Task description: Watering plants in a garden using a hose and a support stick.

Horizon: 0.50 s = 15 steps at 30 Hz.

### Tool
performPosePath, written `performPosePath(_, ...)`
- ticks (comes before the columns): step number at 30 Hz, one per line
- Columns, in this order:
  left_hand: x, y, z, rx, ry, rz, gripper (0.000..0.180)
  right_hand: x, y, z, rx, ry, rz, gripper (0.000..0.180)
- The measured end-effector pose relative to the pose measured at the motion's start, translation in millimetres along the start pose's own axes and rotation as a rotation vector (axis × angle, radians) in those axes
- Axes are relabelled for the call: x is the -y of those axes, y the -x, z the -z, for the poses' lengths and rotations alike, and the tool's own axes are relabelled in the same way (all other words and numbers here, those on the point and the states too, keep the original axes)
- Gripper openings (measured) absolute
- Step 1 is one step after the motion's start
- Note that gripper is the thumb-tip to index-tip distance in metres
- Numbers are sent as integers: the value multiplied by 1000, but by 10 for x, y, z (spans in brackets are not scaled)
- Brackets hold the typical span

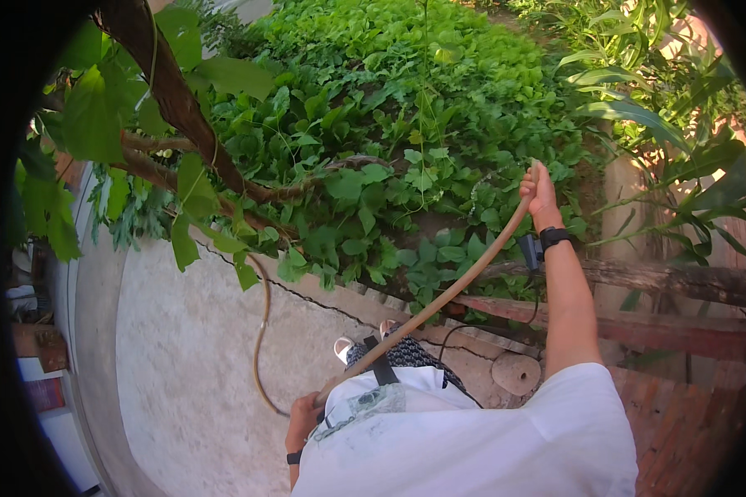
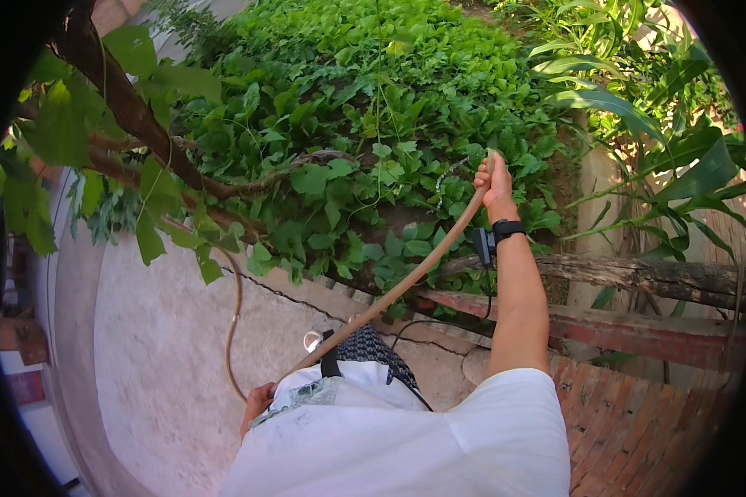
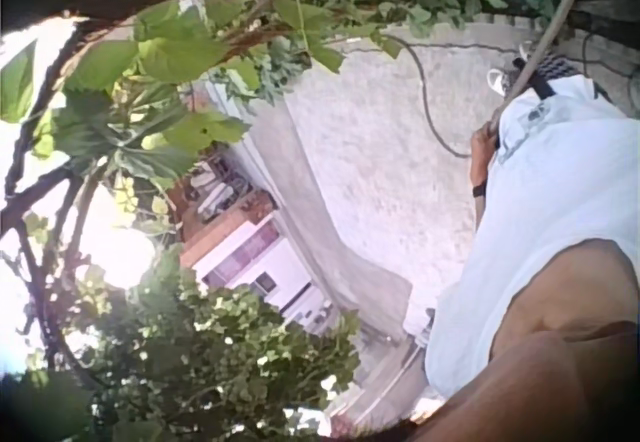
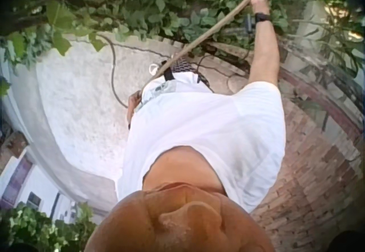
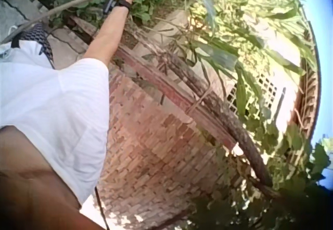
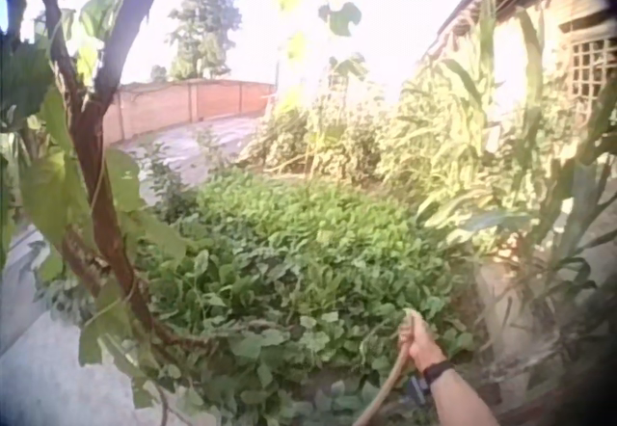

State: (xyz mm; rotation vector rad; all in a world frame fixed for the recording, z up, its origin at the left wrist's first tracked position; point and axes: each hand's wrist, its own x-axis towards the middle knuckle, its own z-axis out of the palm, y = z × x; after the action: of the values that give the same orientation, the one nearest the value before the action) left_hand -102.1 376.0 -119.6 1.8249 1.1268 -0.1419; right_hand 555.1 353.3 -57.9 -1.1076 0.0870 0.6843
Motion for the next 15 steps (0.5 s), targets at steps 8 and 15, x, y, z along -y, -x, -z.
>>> performPosePath(8,45,-18,-56,22,17,-1,21,112,74,-105,-116,139,89,26)
performPosePath(15,36,5,-82,44,48,7,24,168,-45,57,-40,140,8,27)
